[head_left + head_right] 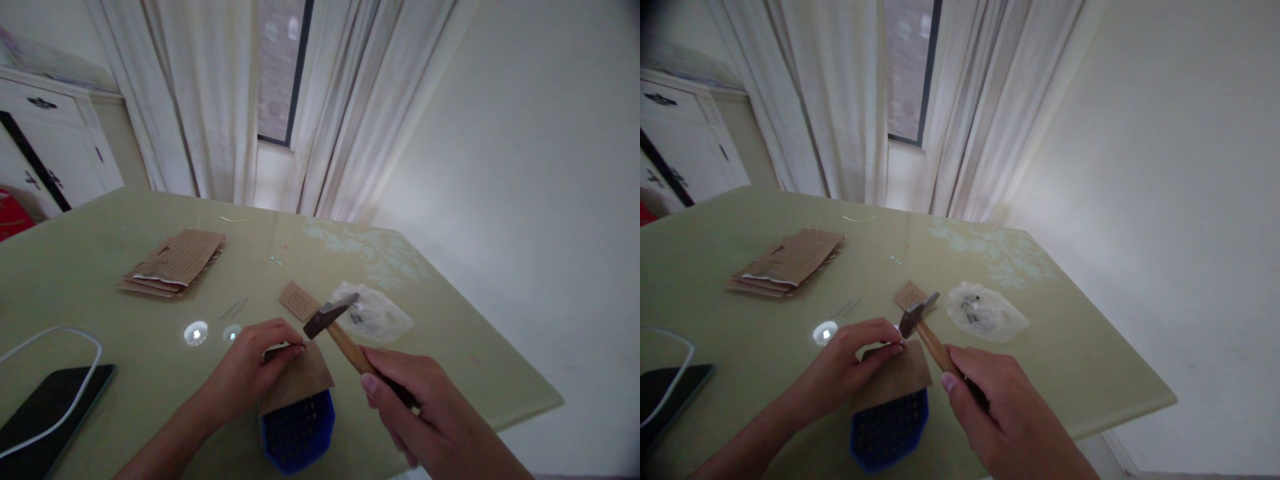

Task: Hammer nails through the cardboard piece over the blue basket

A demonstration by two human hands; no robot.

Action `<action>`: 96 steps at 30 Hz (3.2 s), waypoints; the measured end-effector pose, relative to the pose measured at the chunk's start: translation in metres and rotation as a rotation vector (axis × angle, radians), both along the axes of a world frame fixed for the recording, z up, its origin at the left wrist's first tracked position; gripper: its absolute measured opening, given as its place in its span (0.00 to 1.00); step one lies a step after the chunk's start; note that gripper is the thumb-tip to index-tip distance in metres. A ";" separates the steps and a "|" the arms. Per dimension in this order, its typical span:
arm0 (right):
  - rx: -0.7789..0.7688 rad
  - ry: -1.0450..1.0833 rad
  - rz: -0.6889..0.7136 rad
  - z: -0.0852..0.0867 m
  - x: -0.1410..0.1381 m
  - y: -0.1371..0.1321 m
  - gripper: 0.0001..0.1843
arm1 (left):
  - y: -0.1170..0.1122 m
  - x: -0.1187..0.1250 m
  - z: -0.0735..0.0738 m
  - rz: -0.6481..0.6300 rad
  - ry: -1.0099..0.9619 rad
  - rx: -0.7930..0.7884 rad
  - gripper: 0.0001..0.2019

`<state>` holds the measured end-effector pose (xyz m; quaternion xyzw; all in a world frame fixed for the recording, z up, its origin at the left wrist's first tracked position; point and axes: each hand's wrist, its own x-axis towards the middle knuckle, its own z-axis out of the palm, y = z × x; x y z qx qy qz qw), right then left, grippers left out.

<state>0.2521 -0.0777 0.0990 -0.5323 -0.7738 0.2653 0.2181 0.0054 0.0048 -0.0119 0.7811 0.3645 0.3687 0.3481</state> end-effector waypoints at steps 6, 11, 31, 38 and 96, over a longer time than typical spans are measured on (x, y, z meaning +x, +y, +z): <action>0.008 -0.015 0.024 -0.002 -0.001 0.000 0.17 | 0.000 -0.001 0.002 -0.018 -0.048 -0.099 0.09; -0.038 0.023 0.028 0.003 0.005 0.000 0.16 | -0.003 -0.010 -0.001 -0.016 -0.066 -0.268 0.17; -0.155 -0.007 0.030 -0.020 -0.006 0.009 0.17 | -0.002 -0.017 0.008 -0.038 0.116 -0.245 0.14; -0.266 0.438 -0.100 -0.048 0.012 0.068 0.23 | 0.007 -0.022 -0.005 -0.013 0.088 -0.331 0.17; -0.548 1.114 -0.176 -0.151 0.015 0.137 0.26 | 0.003 -0.001 -0.012 0.085 -0.009 -0.047 0.07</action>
